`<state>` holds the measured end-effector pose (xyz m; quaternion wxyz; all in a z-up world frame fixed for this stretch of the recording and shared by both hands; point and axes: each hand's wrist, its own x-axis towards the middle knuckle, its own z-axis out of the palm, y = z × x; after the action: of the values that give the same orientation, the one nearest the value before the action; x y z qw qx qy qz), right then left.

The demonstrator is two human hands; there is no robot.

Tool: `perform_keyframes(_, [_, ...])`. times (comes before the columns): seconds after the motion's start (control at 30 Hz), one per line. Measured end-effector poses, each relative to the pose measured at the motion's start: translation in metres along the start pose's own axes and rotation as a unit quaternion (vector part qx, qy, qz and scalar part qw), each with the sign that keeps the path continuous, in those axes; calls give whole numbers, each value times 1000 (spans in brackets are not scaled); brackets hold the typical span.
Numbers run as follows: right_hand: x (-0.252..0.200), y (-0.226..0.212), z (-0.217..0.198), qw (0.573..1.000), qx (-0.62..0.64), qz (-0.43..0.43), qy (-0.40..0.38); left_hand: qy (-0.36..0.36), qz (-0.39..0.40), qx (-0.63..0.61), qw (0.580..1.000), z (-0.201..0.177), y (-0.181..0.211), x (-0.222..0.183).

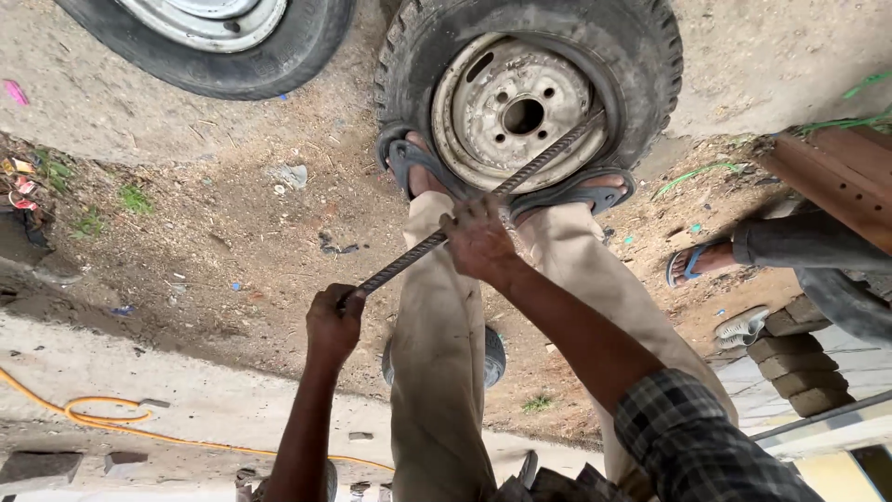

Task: The person uses a metal bar and their feet to pry a tire off a metal rim. They repeatedly insert the bar between the tire and the rim, working around the circumference to separate the rubber from the wheel.

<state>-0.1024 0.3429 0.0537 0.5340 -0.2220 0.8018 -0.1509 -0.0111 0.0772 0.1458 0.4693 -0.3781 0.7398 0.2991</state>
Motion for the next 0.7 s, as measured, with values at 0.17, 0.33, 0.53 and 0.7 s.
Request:
perform_keyframes(0.17, [-47,-105,13,981,83,-148,96,37,76,20,996,20,5,-43])
perform_keyframes(0.33, [-67,-110,7,964,168,-175,106,-36,56,7,998,-2,58,-80])
perform_keyframes(0.53, [-104,-78,-53,948,234,-211,37,-8,177,-37,984,9,105,-115])
perform_keyframes(0.7, [-145,-46,-98,928,282,-241,25,52,405,-118,905,8,185,-148])
